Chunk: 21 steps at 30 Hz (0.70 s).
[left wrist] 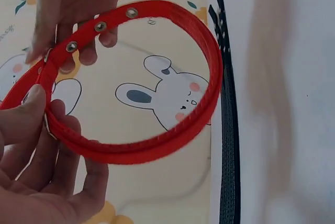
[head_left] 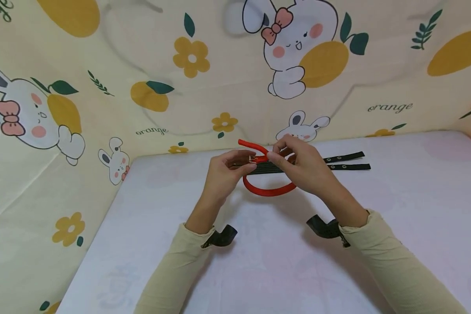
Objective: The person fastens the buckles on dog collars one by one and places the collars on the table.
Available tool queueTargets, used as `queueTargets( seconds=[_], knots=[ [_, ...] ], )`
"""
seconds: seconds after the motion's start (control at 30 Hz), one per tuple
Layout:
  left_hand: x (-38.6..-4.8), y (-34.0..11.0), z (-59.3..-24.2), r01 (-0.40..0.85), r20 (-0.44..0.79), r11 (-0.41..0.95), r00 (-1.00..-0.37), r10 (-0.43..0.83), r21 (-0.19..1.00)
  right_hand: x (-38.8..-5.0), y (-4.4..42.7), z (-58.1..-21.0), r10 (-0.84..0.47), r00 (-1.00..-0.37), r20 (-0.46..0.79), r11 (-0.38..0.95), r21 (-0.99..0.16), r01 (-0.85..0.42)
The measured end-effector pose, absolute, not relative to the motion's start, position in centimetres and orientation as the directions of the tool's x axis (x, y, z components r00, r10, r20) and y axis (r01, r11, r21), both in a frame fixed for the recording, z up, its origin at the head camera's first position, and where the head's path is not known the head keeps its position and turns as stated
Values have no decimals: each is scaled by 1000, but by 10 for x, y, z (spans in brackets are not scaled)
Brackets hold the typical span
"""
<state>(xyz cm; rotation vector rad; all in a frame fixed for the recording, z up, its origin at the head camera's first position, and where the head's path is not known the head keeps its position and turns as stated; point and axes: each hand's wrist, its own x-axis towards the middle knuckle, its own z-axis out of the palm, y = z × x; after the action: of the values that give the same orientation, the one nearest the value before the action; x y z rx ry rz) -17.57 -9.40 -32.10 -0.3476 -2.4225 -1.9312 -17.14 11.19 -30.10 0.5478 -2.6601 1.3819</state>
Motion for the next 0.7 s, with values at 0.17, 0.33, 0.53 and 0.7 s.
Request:
queueTargets(
  seconds=[0.17, 0.33, 0.53, 0.7],
  knots=[
    [-171, -89, -320, 257, 205, 281, -958, 200, 925, -169, 110, -301, -270, -923, 275, 530, -757, -381],
    [-169, -86, -320, 298, 248, 345, -951, 183, 890, -167, 110, -297, -261, -911, 320, 516, -751, -412],
    [-167, -82, -321, 329, 318, 368, -944, 93, 869, -164, 115, -290, -244, -921, 304, 490, -781, -388],
    [-165, -81, -322, 343, 347, 335, -937, 50, 878, -163, 115, -289, -265, -923, 277, 479, -793, -376]
  ],
)
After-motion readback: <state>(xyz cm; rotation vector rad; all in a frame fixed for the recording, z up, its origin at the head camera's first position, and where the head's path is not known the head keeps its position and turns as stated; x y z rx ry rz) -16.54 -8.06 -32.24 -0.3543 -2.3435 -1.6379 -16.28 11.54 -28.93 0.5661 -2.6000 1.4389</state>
